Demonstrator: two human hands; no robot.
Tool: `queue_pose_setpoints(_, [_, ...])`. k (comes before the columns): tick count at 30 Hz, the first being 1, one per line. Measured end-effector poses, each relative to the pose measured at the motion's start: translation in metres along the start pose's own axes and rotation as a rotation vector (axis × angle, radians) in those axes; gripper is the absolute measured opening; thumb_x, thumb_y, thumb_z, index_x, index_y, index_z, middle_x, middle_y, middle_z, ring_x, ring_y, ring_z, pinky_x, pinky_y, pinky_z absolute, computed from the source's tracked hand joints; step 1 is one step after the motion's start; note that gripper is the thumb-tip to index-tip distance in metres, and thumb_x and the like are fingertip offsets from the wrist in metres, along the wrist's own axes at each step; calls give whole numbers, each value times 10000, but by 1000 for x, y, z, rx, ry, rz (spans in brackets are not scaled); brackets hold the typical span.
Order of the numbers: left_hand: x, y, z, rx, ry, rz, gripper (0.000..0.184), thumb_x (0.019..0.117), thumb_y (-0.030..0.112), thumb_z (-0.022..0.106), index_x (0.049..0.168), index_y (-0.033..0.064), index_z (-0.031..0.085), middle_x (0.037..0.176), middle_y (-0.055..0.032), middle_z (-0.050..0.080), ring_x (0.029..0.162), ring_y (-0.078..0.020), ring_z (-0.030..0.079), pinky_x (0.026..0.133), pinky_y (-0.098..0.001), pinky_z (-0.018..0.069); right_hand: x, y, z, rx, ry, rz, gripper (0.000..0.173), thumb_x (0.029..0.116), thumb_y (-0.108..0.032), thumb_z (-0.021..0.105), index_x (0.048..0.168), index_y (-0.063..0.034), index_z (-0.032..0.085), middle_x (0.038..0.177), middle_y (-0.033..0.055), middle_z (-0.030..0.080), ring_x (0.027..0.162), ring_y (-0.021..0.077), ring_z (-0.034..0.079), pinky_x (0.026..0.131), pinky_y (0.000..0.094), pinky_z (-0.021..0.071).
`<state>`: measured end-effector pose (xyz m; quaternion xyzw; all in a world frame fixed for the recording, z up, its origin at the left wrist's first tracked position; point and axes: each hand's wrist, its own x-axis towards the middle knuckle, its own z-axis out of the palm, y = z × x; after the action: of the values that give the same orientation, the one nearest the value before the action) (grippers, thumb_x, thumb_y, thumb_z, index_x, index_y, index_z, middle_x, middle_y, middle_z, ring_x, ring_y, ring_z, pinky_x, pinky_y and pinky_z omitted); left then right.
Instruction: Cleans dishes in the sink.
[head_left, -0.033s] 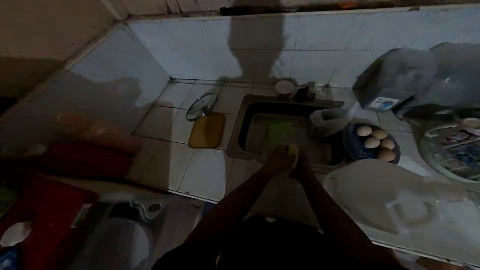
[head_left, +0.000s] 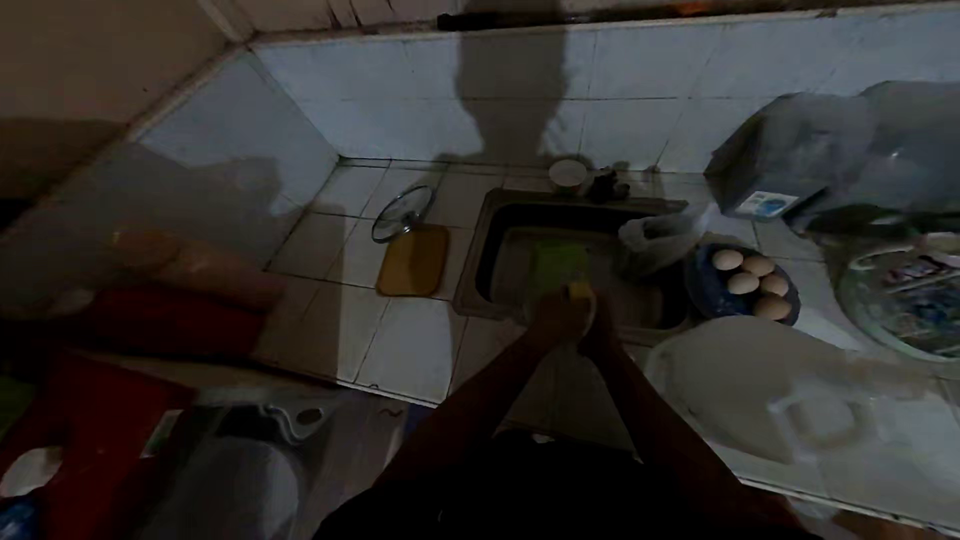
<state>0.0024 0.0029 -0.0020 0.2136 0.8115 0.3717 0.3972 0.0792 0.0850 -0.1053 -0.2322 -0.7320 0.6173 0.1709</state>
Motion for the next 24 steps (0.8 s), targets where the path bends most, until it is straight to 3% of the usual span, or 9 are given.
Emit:
queue_pose_setpoints(2, [9, -6, 7, -8, 129, 47, 304, 1056, 144, 537, 1254, -79, 598, 1146, -237, 640, 1032, -278, 626, 928, -420, 510, 4, 2, 0, -106, -33, -71, 643, 861, -67, 755, 1401, 133, 470, 1327, 268, 594, 1224, 251, 605, 1061, 363, 496])
queue_pose_setpoints(4, [16, -17, 8, 266, 164, 224, 295, 1042, 69, 515, 1262, -90, 632, 1264, -260, 633, 1180, -343, 620, 1044, -450, 483, 9, -4, -7, -82, -109, -43, 621, 881, -81, 745, 1410, 102, 477, 1327, 232, 601, 1207, 212, 611, 1038, 338, 509])
queue_pose_setpoints(6, [11, -19, 6, 476, 118, 196, 353, 1053, 61, 487, 1361, -97, 558, 1383, -289, 573, 1308, -396, 556, 1122, -484, 428, 13, -7, -11, 101, -195, 101, 549, 989, -94, 611, 1489, 30, 421, 1380, 198, 577, 1216, 202, 605, 1013, 339, 524])
queue_pose_setpoints(9, [2, -9, -6, 542, -87, 65, 409, 1051, 68, 504, 1409, -128, 488, 1431, -317, 521, 1366, -417, 494, 1153, -506, 375, 16, -9, -5, 488, -207, 341, 475, 1113, -338, 319, 1525, -112, 390, 1310, 132, 600, 1086, 190, 633, 866, 367, 566])
queue_pose_setpoints(11, [3, -5, -12, 421, -123, 63, 359, 1056, 100, 516, 1350, -105, 544, 1351, -293, 574, 1271, -366, 561, 1096, -471, 431, 11, -15, -3, 523, -194, 346, 439, 1116, -294, 321, 1475, -67, 435, 1230, 118, 621, 1012, 150, 641, 826, 324, 565])
queue_pose_setpoints(14, [4, -11, -6, 317, 82, 172, 294, 1039, 54, 515, 1256, -108, 629, 1283, -283, 623, 1218, -356, 597, 1074, -451, 450, 11, -27, -2, 516, -198, 291, 310, 1091, -145, 408, 1327, 20, 521, 1096, 99, 637, 936, 111, 643, 799, 278, 564])
queue_pose_setpoints(19, [1, -23, -9, 564, -3, 141, 446, 1044, 108, 542, 1427, -111, 483, 1446, -304, 519, 1387, -408, 479, 1172, -491, 365, 14, -29, -6, 505, -282, 392, 429, 1114, -310, 351, 1447, -60, 454, 1240, 125, 612, 1037, 173, 642, 839, 347, 576])
queue_pose_setpoints(21, [2, -17, -15, 594, -156, 170, 419, 1050, 160, 559, 1375, -104, 542, 1405, -300, 552, 1354, -403, 507, 1154, -494, 374, 14, -30, -4, 560, -260, 470, 445, 1120, -358, 315, 1426, -79, 477, 1206, 116, 623, 1016, 182, 640, 828, 367, 569])
queue_pose_setpoints(24, [5, -17, -16, 456, -55, 252, 300, 1032, 68, 547, 1262, -107, 629, 1342, -289, 592, 1273, -373, 567, 1112, -455, 423, 17, -28, 2, 759, -240, 538, 408, 1123, -346, 277, 1283, -74, 536, 1038, 76, 643, 911, 157, 654, 760, 345, 580])
